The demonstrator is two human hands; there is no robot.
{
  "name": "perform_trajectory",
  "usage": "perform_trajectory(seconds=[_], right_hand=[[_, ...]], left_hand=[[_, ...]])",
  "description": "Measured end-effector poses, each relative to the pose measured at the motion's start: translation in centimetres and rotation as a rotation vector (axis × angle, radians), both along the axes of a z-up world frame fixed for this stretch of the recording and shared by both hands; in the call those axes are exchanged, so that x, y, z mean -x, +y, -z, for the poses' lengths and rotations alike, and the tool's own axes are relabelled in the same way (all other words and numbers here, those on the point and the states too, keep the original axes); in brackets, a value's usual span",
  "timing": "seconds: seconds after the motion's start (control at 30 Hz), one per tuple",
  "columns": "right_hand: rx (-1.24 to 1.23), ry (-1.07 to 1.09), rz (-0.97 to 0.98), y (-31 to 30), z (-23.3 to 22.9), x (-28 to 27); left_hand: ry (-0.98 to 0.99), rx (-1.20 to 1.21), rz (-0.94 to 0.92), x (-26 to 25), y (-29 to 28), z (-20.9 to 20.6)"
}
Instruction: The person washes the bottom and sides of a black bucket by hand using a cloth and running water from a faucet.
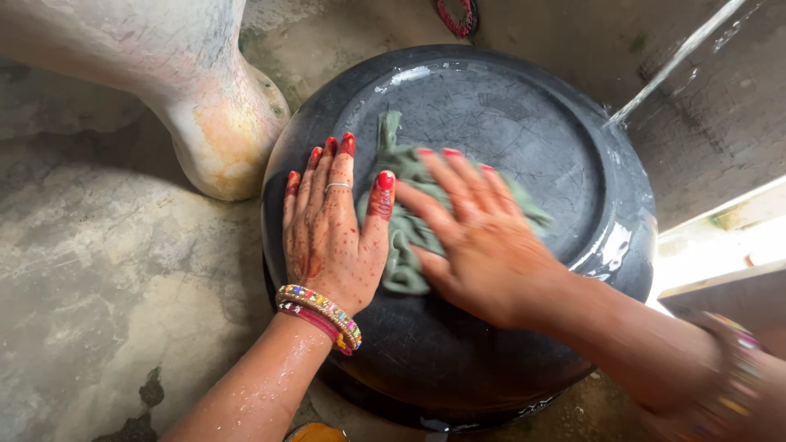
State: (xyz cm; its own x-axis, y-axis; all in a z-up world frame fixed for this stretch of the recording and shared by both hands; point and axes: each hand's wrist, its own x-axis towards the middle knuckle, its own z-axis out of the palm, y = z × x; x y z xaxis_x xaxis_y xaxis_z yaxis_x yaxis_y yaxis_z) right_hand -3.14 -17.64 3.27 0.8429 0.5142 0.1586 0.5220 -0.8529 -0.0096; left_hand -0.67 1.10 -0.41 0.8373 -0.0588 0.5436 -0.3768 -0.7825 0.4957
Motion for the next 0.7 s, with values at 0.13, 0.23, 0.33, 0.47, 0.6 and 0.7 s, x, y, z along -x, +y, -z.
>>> perform_trajectory(seconds=[0.13,0.23,0.33,0.47,0.6,0.7], right_hand=[[0.034,0.047,0.018,3.3,-0.1,-5.8],[-0.018,0.137,0.161,3.4,-0.4,-11.0],[-0.038,0.159,0.363,0.4,-0.8,-14.9],[-0.007,0.122,0.426,-5.5,-1.0,-15.2],[-0.005,0.091,0.496,-9.0,-0.4,-10.3],[0.066,0.074,0.453,-9.6,-0.1,-5.8]], left_hand=[[0.003,0.01,0.001,-0.2,-0.1,0.0],[0.028,-0.058,-0.027,-0.1,-0.2,-0.2],[0.049,-0.088,-0.038,-0.2,-0.3,-0.4],[0.057,-0.083,-0.052,-0.2,-0.4,-0.4],[0.049,-0.074,-0.048,-0.3,-0.3,-0.1],[0.047,-0.063,-0.044,-0.5,-0.3,0.0]])
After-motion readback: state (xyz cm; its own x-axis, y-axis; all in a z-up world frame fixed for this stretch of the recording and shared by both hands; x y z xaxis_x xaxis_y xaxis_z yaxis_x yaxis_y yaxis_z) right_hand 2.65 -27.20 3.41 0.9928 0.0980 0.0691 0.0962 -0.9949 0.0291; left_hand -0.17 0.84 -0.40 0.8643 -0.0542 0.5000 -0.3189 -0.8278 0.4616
